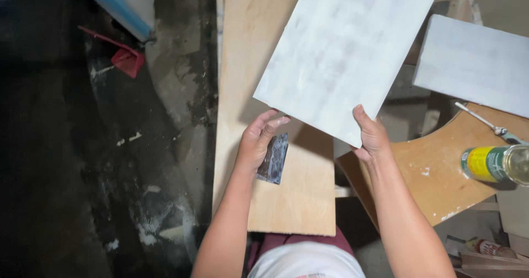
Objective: The person sands a wooden board with sandpaper. They then apply a white substance from a can onto small square sheets using an applicator.
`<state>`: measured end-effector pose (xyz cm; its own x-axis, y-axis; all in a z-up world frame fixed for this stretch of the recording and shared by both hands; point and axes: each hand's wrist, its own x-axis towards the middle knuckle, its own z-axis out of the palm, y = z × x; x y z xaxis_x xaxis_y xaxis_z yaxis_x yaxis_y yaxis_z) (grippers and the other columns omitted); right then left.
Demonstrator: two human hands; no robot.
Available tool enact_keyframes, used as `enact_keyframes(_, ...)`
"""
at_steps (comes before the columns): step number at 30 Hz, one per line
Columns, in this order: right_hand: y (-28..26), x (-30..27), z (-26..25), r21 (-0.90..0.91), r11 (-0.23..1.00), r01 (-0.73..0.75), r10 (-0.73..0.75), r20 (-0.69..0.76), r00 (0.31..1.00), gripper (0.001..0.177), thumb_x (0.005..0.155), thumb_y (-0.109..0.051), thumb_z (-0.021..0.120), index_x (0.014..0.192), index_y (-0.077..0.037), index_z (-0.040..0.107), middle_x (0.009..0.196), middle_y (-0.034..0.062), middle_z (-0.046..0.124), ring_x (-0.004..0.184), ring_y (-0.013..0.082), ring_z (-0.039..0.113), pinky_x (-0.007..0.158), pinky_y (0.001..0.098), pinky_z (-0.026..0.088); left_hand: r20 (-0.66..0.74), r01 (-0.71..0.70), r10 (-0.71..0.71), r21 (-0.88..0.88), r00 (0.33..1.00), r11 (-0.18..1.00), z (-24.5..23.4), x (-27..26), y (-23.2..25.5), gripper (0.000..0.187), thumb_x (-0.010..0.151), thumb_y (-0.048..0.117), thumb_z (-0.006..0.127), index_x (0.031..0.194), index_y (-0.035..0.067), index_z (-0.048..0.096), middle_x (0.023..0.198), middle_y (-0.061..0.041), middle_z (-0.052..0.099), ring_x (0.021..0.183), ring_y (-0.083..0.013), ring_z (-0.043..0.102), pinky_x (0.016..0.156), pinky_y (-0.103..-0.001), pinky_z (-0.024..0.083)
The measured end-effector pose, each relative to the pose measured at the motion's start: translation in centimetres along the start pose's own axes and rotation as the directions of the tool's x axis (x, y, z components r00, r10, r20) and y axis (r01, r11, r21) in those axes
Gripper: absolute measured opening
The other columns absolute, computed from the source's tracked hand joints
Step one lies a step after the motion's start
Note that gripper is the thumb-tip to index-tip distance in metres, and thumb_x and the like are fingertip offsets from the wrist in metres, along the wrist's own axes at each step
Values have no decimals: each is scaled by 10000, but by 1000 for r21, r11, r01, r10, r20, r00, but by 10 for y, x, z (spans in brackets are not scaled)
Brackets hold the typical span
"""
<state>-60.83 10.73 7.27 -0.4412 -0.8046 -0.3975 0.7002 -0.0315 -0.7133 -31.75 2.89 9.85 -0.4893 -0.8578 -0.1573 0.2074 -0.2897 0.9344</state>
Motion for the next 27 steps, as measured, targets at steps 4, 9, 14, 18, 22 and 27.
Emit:
enact_keyframes(4,36,-61,24,-68,993,-95,90,-70,993,564,918,-337,884,1385,-112,664,1282,163,787,1117,344,798,1032,599,622,-120,-5,3,-19,993,1000,-31,-47,-1,517,1040,439,759,1364,42,692,1220,-165,828,1228,-156,709,1201,-363,465)
enact_keyframes(9,80,-81,21,-103,975,-196,194,-21,981,551,921,-329,885,1375,-104,668,1249,186,791,1073,369,806,990,624,632,-222,-1,1,1,975,1000,-72,-86,-11,403,1029,470,783,1167,91,769,1063,-104,842,1076,-107,720,1068,-305,529)
enact_keyframes(14,119,-88,21,-164,955,-247,256,37,966,569,920,-321,891,1392,-104,657,1237,189,793,1066,382,808,970,643,635,-387,22,6,68,922,997,-106,-122,-24,356,1028,469,801,973,118,793,845,-10,770,848,-51,653,809,-211,537)
enact_keyframes(18,135,-99,38,-212,946,-244,263,62,963,558,950,-259,872,1411,-56,633,1251,214,778,1079,413,802,979,653,626,-473,40,-20,32,881,999,-123,-151,-29,342,1004,465,837,958,128,803,802,17,759,781,-37,621,749,-200,519)
enact_keyframes(22,151,-93,31,-268,920,-287,320,90,943,571,966,-268,858,1432,-54,607,1263,231,768,1102,423,792,984,669,616,-512,-12,29,37,859,999,-124,-178,-22,277,1029,380,818,941,120,784,818,-1,772,812,-48,646,801,-222,539)
enact_keyframes(27,158,-90,24,-286,905,-315,362,129,923,582,967,-259,853,1434,-30,592,1262,241,763,1079,427,795,964,667,624,-541,-87,110,68,834,994,-119,-197,-37,266,1050,350,797,948,105,772,860,-36,791,879,-77,691,867,-252,557)
